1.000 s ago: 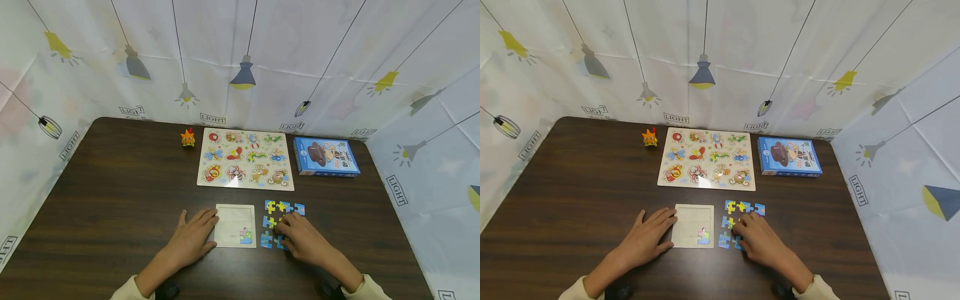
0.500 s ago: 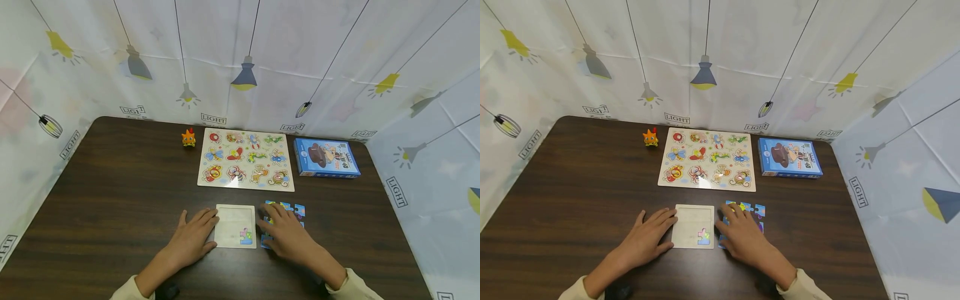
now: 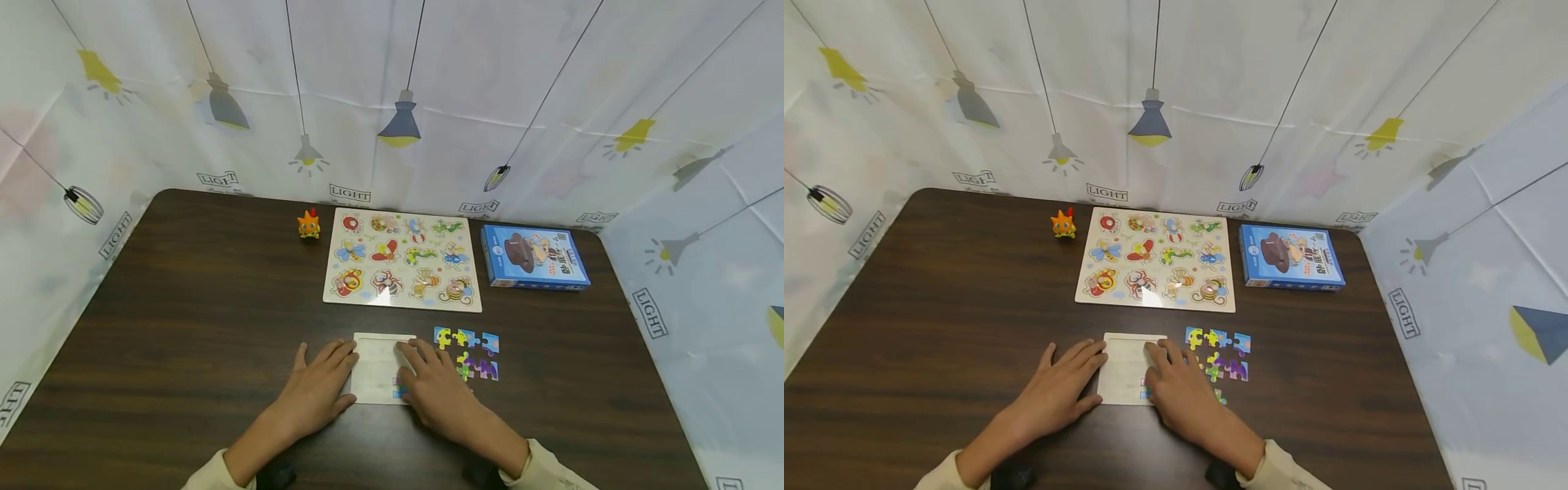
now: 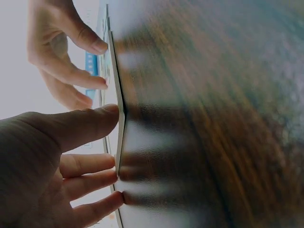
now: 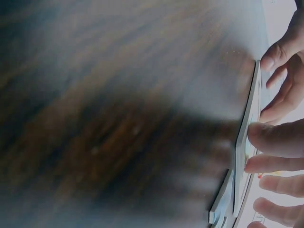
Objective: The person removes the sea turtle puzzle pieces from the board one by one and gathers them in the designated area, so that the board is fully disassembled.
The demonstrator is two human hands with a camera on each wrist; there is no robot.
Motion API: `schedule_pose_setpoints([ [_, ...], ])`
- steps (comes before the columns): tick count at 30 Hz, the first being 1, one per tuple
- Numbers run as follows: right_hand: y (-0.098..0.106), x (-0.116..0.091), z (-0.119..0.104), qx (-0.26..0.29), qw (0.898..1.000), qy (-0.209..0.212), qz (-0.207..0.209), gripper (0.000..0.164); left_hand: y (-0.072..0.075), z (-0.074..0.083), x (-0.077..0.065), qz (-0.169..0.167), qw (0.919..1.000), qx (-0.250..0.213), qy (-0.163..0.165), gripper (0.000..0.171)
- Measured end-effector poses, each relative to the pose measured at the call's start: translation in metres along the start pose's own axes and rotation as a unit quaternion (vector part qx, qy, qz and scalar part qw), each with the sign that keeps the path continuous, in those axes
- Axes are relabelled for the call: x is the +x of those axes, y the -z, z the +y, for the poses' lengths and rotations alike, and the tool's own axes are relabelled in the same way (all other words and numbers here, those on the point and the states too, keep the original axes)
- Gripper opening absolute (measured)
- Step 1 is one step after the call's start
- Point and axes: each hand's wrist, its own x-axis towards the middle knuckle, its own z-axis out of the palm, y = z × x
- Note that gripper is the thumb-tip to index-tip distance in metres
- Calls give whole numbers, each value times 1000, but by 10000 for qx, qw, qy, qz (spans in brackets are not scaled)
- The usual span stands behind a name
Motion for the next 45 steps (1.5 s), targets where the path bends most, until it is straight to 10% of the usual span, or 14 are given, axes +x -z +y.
schedule_pose_setpoints([
  [15, -3, 2, -12, 1011, 9883, -643, 949, 29, 2, 3, -1, -20, 10000, 52, -5, 63],
  [24, 9, -2, -3, 2852, 9490, -1048, 839, 26, 0, 3, -4, -3, 9999, -74, 74, 64],
  [33, 32, -73, 71, 3438, 9116, -2240, 255, 17, 1, 3, -2, 51, 10000, -45, 24, 65],
  [40, 18, -102, 83, 3422, 9129, -2222, -140, 17, 3, 3, -3, 10, 9998, -120, 126, 66],
  [45, 12, -104, 77, 2885, 9319, -2197, 25, 18, 1, 4, -3, -124, 9995, -230, 161, 66],
])
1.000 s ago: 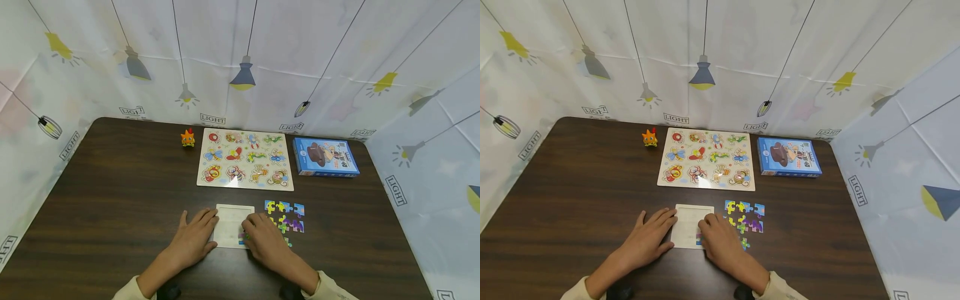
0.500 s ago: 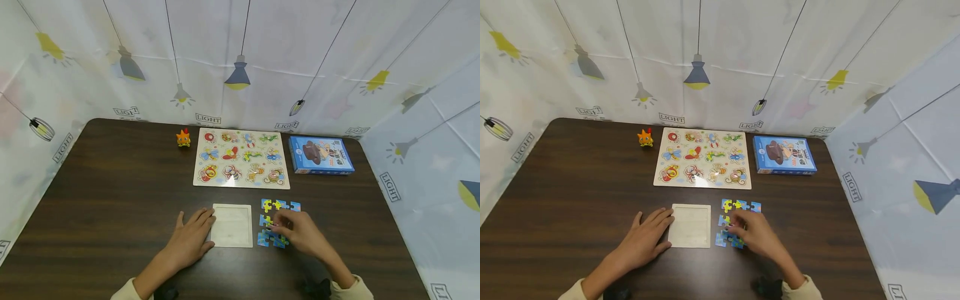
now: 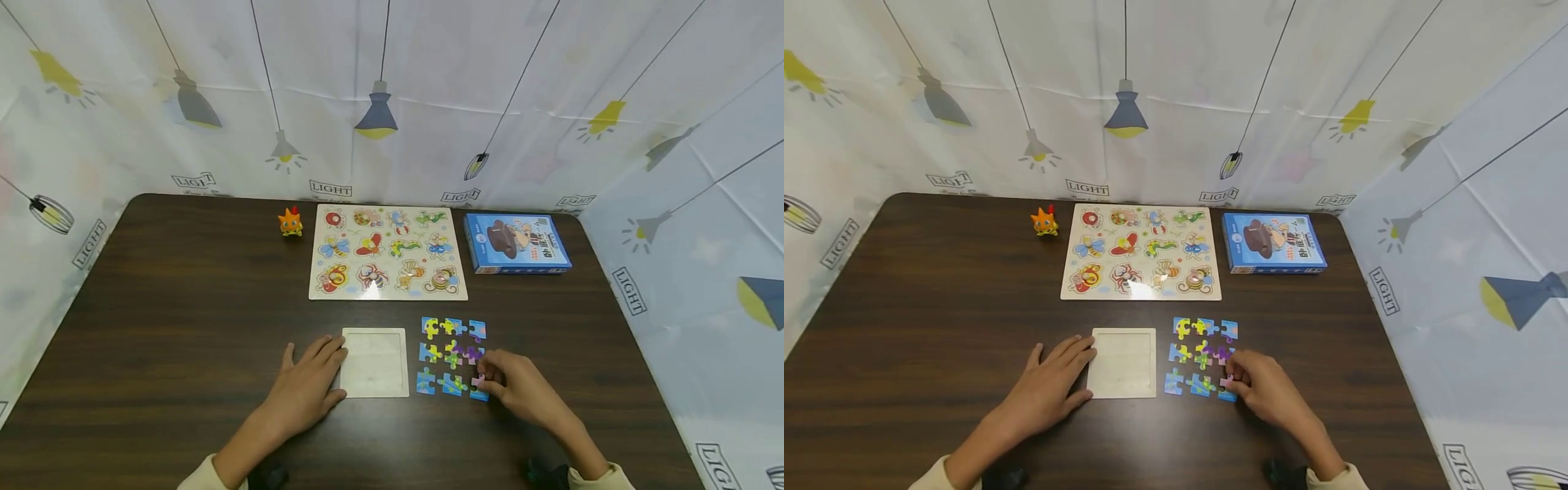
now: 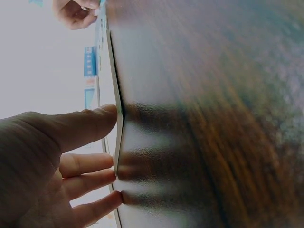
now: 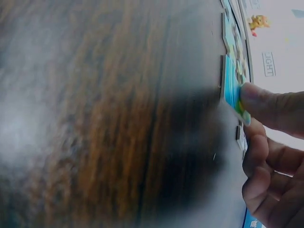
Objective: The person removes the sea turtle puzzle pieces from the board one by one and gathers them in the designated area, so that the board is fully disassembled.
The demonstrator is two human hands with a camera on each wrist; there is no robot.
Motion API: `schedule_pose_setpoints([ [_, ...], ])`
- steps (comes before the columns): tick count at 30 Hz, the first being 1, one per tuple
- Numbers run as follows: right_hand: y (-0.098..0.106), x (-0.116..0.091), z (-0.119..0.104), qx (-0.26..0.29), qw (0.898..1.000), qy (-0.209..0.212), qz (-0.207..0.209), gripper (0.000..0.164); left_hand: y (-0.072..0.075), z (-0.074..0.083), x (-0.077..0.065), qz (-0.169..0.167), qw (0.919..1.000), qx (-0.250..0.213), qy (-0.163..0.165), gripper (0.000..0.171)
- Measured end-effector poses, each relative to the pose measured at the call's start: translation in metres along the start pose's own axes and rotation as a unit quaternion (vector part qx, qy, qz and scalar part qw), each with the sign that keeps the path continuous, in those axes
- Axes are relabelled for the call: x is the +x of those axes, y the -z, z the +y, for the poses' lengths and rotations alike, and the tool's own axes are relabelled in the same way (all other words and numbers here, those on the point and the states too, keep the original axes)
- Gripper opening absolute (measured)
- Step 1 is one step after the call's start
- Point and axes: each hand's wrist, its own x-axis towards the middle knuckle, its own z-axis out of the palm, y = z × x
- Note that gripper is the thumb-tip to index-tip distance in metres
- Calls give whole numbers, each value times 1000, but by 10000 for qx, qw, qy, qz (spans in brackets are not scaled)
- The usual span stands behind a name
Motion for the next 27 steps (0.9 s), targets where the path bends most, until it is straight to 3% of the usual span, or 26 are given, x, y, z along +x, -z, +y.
schedule_pose_setpoints([
  [4, -1, 1, -4, -245, 9997, 40, 47, 16, -1, 0, 0, -19, 10000, -44, 49, 66],
  [20, -12, 2, -8, -740, 9959, -502, 120, 16, -5, 0, -2, -17, 9999, -94, 116, 65],
  [27, -17, -3, -7, -730, 9959, -522, 138, 13, -7, -4, -5, 125, 9989, -439, 67, 65],
])
